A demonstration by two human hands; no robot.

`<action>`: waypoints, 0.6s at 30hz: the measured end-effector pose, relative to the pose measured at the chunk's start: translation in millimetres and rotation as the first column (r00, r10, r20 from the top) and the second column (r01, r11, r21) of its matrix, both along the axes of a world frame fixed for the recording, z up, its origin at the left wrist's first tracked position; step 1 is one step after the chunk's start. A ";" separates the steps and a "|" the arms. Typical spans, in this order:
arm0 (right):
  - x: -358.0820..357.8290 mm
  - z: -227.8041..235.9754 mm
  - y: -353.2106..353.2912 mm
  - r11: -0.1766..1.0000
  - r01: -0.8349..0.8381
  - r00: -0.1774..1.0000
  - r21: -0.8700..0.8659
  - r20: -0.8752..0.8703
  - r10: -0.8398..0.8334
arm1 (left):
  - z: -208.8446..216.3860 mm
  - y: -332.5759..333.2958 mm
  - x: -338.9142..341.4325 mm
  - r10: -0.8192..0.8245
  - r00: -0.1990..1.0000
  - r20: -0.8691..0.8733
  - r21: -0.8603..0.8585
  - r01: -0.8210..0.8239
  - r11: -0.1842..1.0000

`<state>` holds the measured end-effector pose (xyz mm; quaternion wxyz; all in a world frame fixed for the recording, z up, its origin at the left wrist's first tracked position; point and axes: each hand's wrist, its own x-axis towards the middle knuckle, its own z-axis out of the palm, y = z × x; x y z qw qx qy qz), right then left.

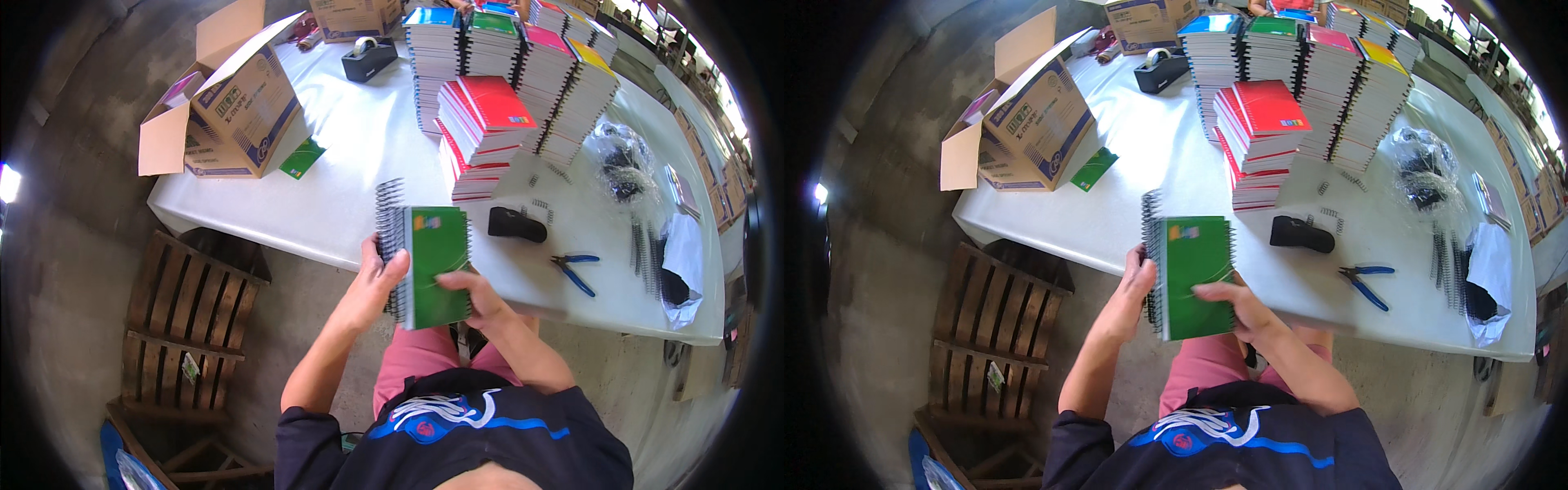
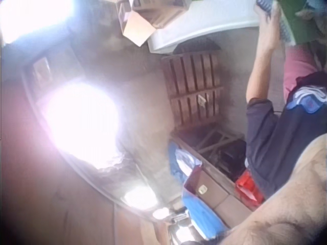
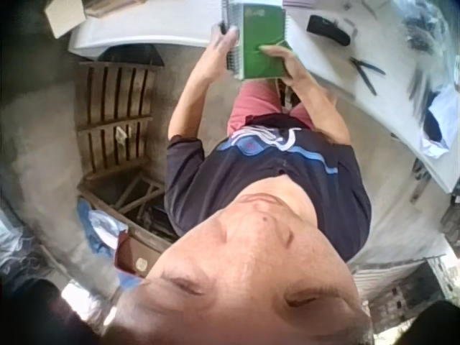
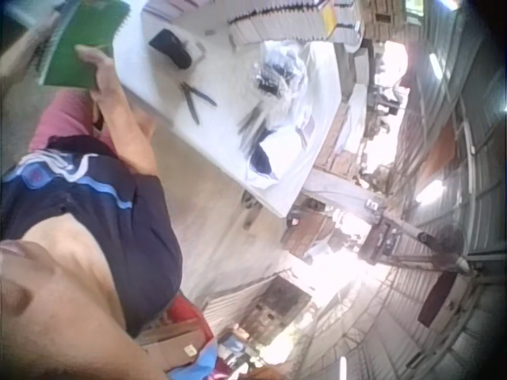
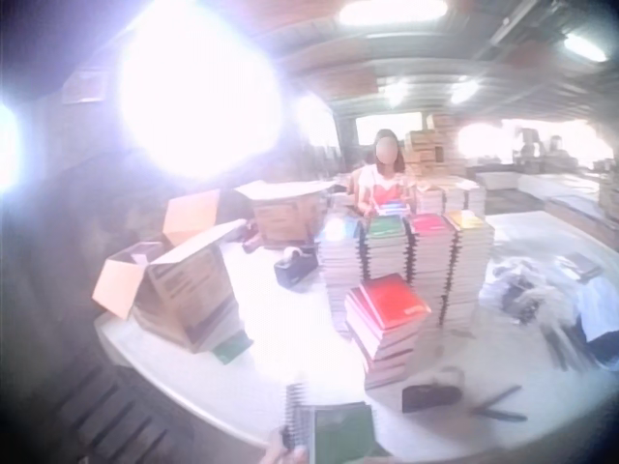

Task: The person assembles spiral notebooks by threading a plastic coil through the holes of a stack of papers and covers, and then uses a pair of pliers to cut and crimp the ends of the coil.

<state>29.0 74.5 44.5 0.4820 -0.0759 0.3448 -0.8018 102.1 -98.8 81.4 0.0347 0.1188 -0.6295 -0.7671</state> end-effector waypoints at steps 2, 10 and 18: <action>-0.8 -43.5 19.4 0.971 0.151 0.963 -0.184 0.249 -0.103 | 17.1 -14.0 3.3 -0.180 0.978 0.109 0.151 0.162 0.975; 35.5 -65.3 47.2 0.866 -0.104 0.880 -0.489 0.361 0.309 | -21.9 3.5 -3.0 -0.168 0.924 -0.345 0.116 0.219 0.969; 81.0 -74.8 92.1 0.946 -0.222 0.906 -0.235 0.310 0.289 | -1.2 -3.4 21.6 -0.632 0.586 -0.508 -0.121 0.678 0.725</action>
